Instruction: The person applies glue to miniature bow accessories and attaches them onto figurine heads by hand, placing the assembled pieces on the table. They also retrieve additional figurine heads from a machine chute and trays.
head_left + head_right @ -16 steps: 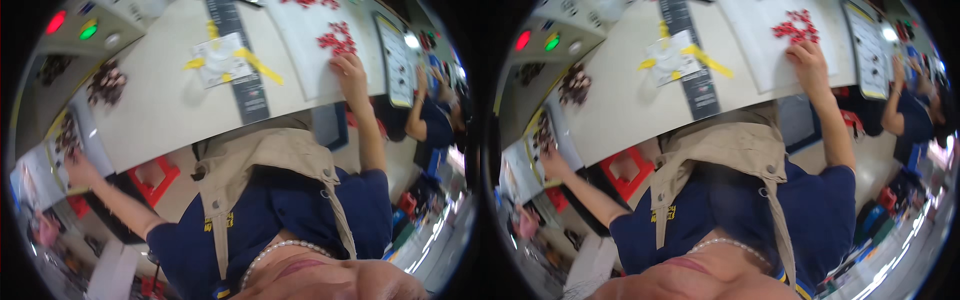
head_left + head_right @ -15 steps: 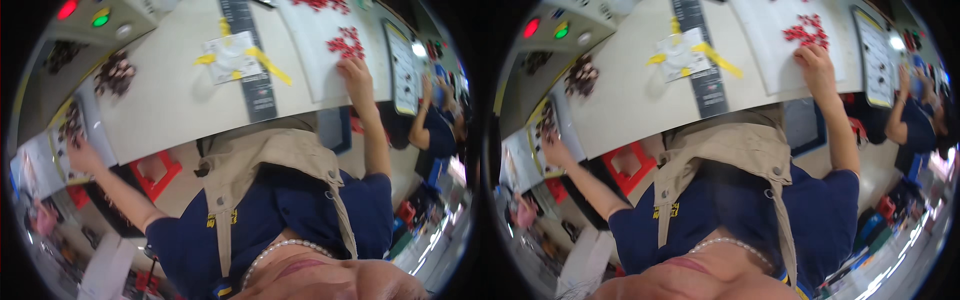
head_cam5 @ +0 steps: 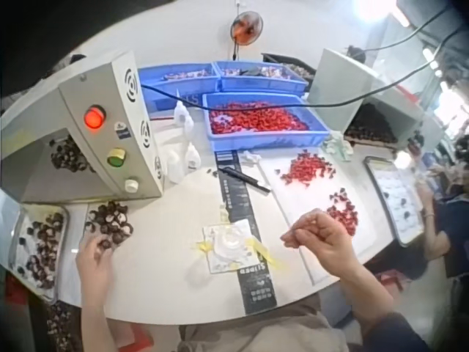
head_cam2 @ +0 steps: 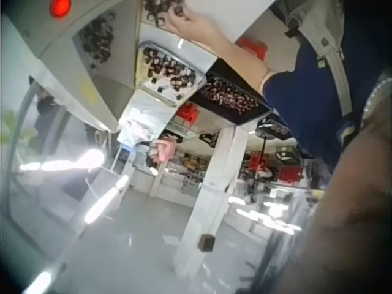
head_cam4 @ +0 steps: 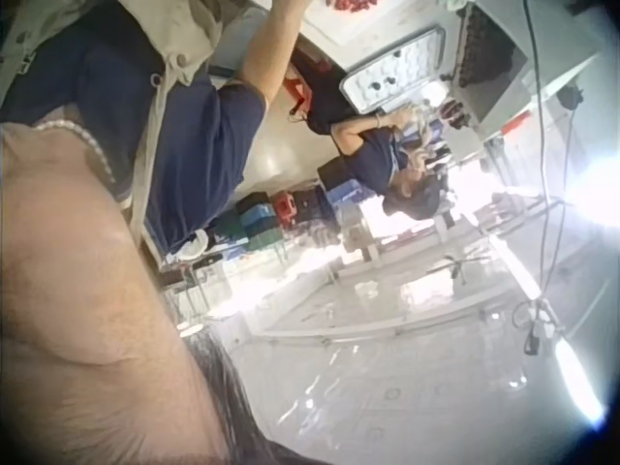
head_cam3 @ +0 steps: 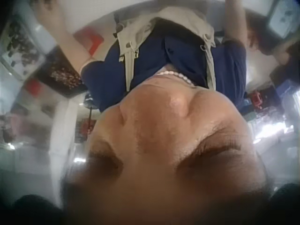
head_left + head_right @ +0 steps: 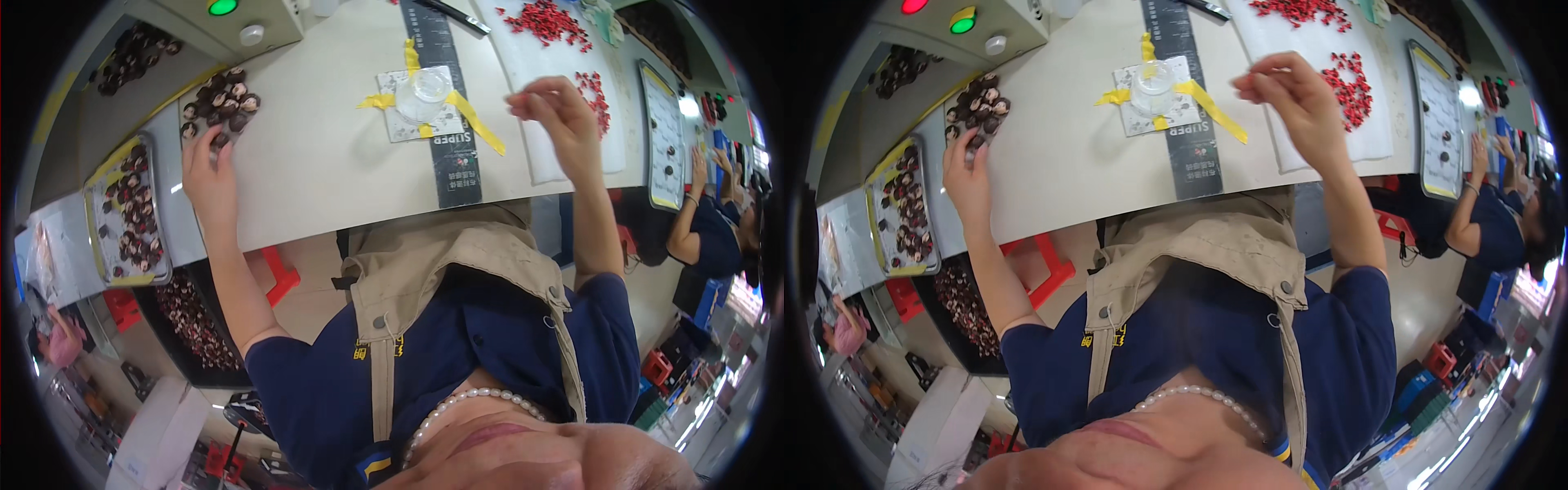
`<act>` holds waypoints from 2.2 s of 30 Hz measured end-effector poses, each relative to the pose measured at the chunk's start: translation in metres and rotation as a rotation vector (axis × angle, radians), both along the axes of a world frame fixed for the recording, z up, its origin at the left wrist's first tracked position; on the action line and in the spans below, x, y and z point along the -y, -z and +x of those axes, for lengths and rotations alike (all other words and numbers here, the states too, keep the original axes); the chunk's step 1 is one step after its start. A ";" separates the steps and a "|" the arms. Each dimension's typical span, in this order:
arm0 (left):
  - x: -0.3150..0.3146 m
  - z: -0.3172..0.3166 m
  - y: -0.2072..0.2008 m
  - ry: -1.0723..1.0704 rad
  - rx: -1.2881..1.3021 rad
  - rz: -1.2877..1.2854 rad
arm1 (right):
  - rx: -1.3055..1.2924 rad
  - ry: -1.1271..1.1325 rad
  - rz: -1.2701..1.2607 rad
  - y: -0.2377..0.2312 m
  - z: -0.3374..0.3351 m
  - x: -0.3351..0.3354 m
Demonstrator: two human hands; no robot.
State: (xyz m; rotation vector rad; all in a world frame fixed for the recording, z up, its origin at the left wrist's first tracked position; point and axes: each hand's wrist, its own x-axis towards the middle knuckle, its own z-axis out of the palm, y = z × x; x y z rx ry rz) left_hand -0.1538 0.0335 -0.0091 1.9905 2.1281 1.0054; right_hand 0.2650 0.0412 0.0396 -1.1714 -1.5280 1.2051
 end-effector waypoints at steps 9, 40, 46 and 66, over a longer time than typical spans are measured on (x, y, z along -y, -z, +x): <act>0.047 0.088 0.001 0.367 1.359 -0.260 | 0.439 0.048 0.432 -0.002 -0.058 -0.032; 0.040 0.214 0.011 0.411 1.887 -0.559 | -0.082 0.004 -0.118 0.024 -0.046 0.019; 0.044 0.221 0.017 0.449 1.709 -0.391 | 0.107 0.019 0.077 0.022 -0.042 0.024; 0.056 0.219 0.025 0.494 1.466 -0.266 | 0.128 -0.037 0.059 0.033 -0.053 0.040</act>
